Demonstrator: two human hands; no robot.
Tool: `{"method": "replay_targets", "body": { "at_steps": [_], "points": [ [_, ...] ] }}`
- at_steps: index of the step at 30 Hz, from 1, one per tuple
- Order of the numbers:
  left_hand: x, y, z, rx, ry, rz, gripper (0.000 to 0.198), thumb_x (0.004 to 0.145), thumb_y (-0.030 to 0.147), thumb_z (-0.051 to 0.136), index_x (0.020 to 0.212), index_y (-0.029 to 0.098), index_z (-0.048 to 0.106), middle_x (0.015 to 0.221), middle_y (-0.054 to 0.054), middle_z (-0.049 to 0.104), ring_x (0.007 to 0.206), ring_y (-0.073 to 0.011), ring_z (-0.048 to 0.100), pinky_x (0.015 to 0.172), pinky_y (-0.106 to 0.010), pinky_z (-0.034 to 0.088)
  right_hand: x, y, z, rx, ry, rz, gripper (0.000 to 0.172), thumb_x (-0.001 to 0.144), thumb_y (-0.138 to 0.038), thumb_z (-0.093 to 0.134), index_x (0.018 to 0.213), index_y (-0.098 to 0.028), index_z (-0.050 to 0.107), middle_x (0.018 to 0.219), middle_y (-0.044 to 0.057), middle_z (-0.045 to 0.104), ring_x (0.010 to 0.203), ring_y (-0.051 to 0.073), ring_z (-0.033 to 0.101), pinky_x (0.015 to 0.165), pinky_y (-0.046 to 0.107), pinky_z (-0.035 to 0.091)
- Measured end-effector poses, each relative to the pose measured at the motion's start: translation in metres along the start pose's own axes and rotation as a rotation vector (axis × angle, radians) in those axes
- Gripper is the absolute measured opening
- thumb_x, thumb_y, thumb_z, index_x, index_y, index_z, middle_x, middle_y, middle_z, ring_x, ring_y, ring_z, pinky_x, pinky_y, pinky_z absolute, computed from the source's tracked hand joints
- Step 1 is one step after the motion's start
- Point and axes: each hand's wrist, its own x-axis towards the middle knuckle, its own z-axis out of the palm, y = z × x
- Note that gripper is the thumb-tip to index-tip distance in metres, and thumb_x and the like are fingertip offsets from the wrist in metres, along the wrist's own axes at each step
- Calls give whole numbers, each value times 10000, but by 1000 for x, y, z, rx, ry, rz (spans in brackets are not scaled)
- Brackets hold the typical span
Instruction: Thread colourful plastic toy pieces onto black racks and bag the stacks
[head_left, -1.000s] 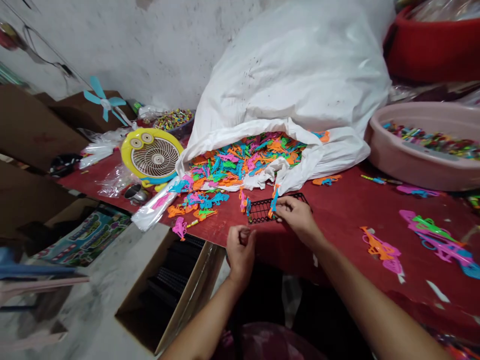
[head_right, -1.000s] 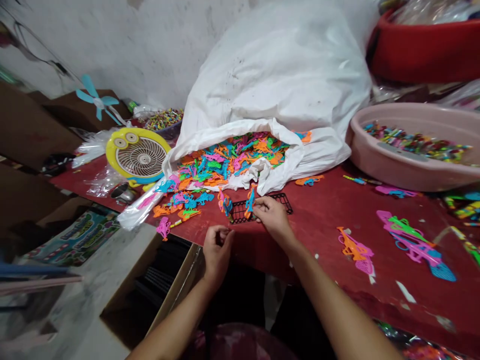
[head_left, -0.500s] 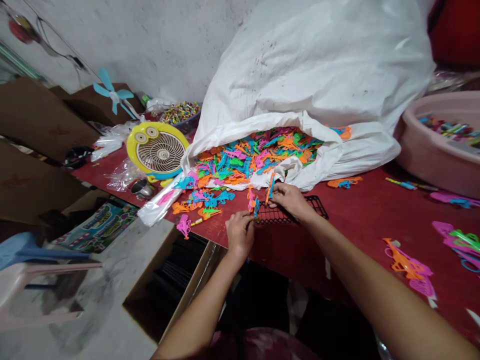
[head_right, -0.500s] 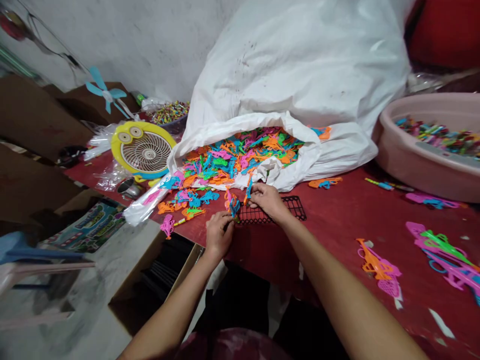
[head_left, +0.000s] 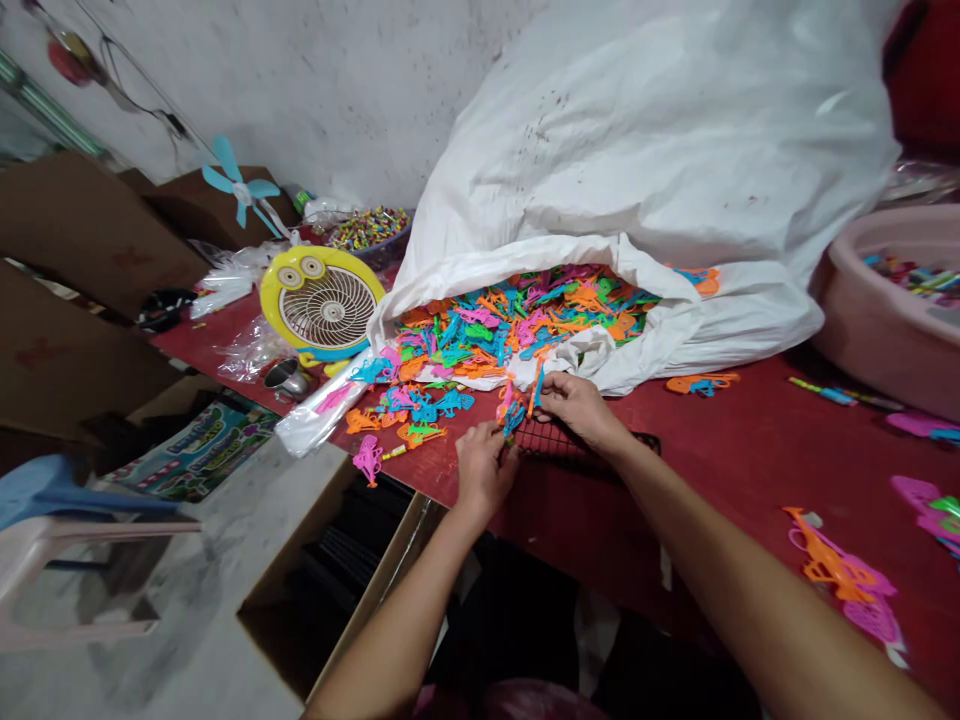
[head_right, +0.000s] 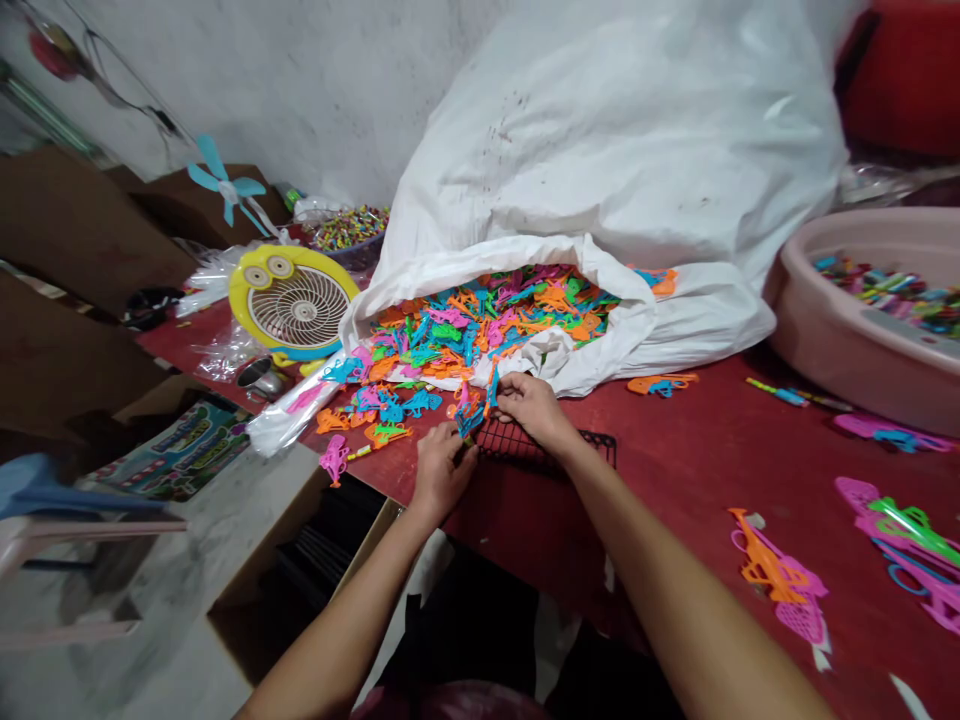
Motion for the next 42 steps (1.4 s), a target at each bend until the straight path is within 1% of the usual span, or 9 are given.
{"method": "replay_targets", "body": {
  "at_steps": [5,9,16,22,25,29,32,38,42],
  "points": [
    [13,-13,-1,-164,-87,107,99,851,140,584,845,194,667,977,-35,637,955,-186,560,811,-309,375,0,0,0,-25,13,-11,178,614,-271,713,754,-202,627,575,-51,622,505,107,558,502,221,467],
    [21,-18,1,-253,-96,140,122,835,116,576,814,180,677,904,-31,620,902,-167,562,795,-285,376,-1,4,-6,-36,14,32,225,604,-300,736,780,-204,634,628,-37,648,547,128,589,545,250,508],
    [29,-24,8,-262,-108,143,186,823,133,593,639,162,599,900,-46,627,914,-170,573,793,-285,382,-4,10,-16,-23,62,60,249,621,-324,752,812,-210,639,702,-28,653,616,140,621,620,273,540],
    [31,-22,4,-256,-140,143,196,830,133,578,639,163,607,950,-53,645,964,-176,577,838,-292,391,-6,13,-16,-56,100,-26,275,639,-385,759,804,-207,630,663,-29,627,615,143,601,635,286,528],
    [32,-19,0,-262,-166,132,179,841,137,568,682,167,644,1014,-51,663,993,-177,582,873,-294,391,-7,16,-18,-84,124,-62,293,651,-393,760,841,-198,652,677,-28,629,604,132,580,640,286,515],
    [33,-19,-4,-303,-196,143,172,877,172,550,924,198,714,1206,-51,649,1111,-192,571,949,-324,378,-9,20,-21,-81,110,-50,307,673,-375,759,907,-193,678,731,-20,651,623,123,581,667,280,505],
    [33,-20,-4,-324,-197,161,223,898,210,545,1049,219,709,1259,-55,634,1162,-204,557,991,-344,368,-10,21,-23,-147,88,-57,302,700,-367,740,941,-191,691,728,-16,646,638,126,571,643,262,480],
    [33,-21,-5,-328,-205,171,255,887,196,547,1088,222,703,1237,-47,644,1152,-204,563,992,-341,384,-9,20,-27,-299,62,-94,302,714,-329,724,982,-191,705,803,-1,662,705,132,556,637,242,437],
    [33,-20,-7,-346,-209,180,264,899,211,537,1109,234,695,1262,-52,633,1173,-209,552,1000,-347,383,-9,19,-28,-284,44,-69,312,719,-365,718,977,-192,692,768,-8,644,660,124,538,609,240,426]
  ]
}}
